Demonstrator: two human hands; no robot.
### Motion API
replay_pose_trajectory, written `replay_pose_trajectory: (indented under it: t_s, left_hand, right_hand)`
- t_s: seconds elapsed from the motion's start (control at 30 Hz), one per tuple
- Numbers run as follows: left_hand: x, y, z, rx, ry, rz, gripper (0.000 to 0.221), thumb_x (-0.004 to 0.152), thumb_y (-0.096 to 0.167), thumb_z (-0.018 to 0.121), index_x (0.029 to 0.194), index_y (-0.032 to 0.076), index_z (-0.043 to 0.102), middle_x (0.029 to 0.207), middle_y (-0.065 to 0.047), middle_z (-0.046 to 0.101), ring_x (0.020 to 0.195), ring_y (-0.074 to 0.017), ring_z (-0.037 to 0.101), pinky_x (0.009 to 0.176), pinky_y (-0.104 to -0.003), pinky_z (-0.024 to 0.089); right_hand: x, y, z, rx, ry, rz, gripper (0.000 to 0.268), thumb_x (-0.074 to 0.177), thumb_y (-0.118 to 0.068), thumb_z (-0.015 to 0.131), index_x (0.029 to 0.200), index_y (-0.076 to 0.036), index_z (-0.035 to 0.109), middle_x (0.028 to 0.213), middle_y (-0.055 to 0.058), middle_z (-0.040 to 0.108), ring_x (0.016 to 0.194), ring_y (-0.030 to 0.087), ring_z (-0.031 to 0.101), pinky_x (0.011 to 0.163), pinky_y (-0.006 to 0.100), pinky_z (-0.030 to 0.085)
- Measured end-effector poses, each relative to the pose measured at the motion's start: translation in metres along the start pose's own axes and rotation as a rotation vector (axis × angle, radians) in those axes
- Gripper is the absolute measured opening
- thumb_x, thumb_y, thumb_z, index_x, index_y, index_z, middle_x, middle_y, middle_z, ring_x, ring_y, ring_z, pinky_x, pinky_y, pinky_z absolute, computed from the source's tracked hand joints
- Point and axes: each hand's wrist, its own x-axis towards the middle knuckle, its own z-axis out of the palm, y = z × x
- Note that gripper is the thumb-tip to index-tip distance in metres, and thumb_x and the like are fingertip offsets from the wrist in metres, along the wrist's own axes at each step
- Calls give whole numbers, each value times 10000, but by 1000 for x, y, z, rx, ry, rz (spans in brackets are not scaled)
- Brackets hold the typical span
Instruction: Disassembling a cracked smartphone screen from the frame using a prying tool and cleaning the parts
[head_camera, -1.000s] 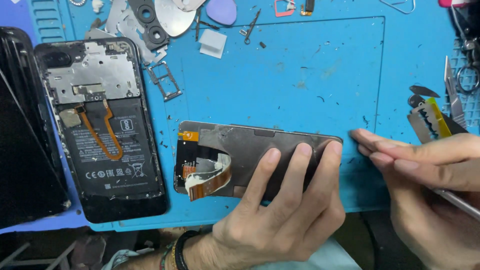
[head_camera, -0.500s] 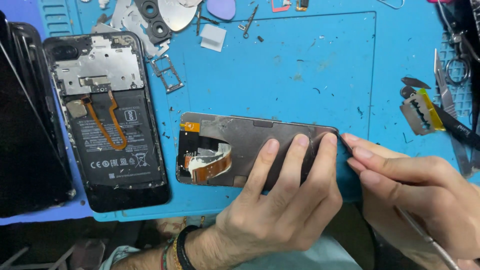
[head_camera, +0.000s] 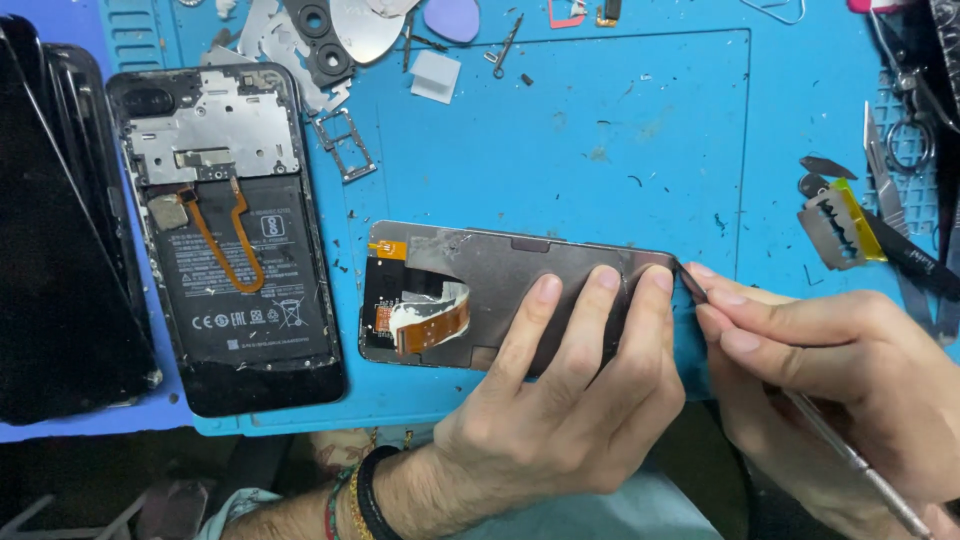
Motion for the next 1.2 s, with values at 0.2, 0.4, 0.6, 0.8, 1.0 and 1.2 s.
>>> replay_pose_trajectory:
  t_s: [0.2, 0.4, 0.6, 0.8, 1.0, 1.2]
  left_hand:
    - [-1, 1, 1, -14, 8, -17, 292, 1152, 223, 400, 1097, 236, 687, 1277, 71, 765, 1150, -126, 717, 1040, -295, 558]
    - [-2, 0, 0, -9, -12, -6, 284, 1160, 236, 402, 1127, 234, 684, 1303, 64, 754, 1181, -135, 707, 1062, -303, 545]
    - [-2, 0, 1, 16, 13, -6, 277, 1158, 231, 411, 1126, 235, 686, 1280, 78, 757, 1162, -126, 710, 1050, -299, 553]
    - [-2, 2, 1, 27, 16, -8, 270, 1160, 230, 432, 1157, 215, 702, 1303, 63, 750, 1170, -128, 699, 1060, -305, 556]
    - [-3, 2, 2, 42, 24, -13, 248, 1157, 235, 486, 1188, 212, 731, 1301, 62, 731, 1177, -126, 689, 1062, -299, 560]
    - [-4, 2, 2, 26, 18, -5, 182, 1151, 242, 541, 1158, 214, 721, 1308, 50, 730, 1167, -130, 694, 1044, -300, 580]
  right_hand:
    - [7, -45, -7, -96, 59, -146, 186, 873, 64, 699, 1044, 112, 647, 1131, 271, 673, 1212, 435, 751, 1112, 533, 636]
    - [11, -39, -10, -139, 31, -203, 213, 828, 67, 763, 1011, 123, 671, 1151, 325, 691, 1159, 420, 757, 1075, 492, 624]
    - [11, -31, -13, -121, -28, -233, 239, 852, 33, 702, 1075, 110, 664, 1176, 286, 682, 1218, 457, 733, 1123, 546, 609]
    - [-1, -9, 7, 30, 195, -67, 146, 964, 224, 676, 854, 129, 661, 1043, 308, 689, 1133, 423, 759, 1082, 476, 641]
    - [-4, -1, 6, 25, 174, 56, 265, 998, 200, 674, 757, 91, 686, 1200, 321, 725, 1132, 368, 756, 1059, 379, 599]
    - [-18, -4, -5, -100, 263, 305, 109, 1301, 89, 609, 1207, 116, 561, 1287, 207, 663, 1085, 263, 724, 917, 304, 491]
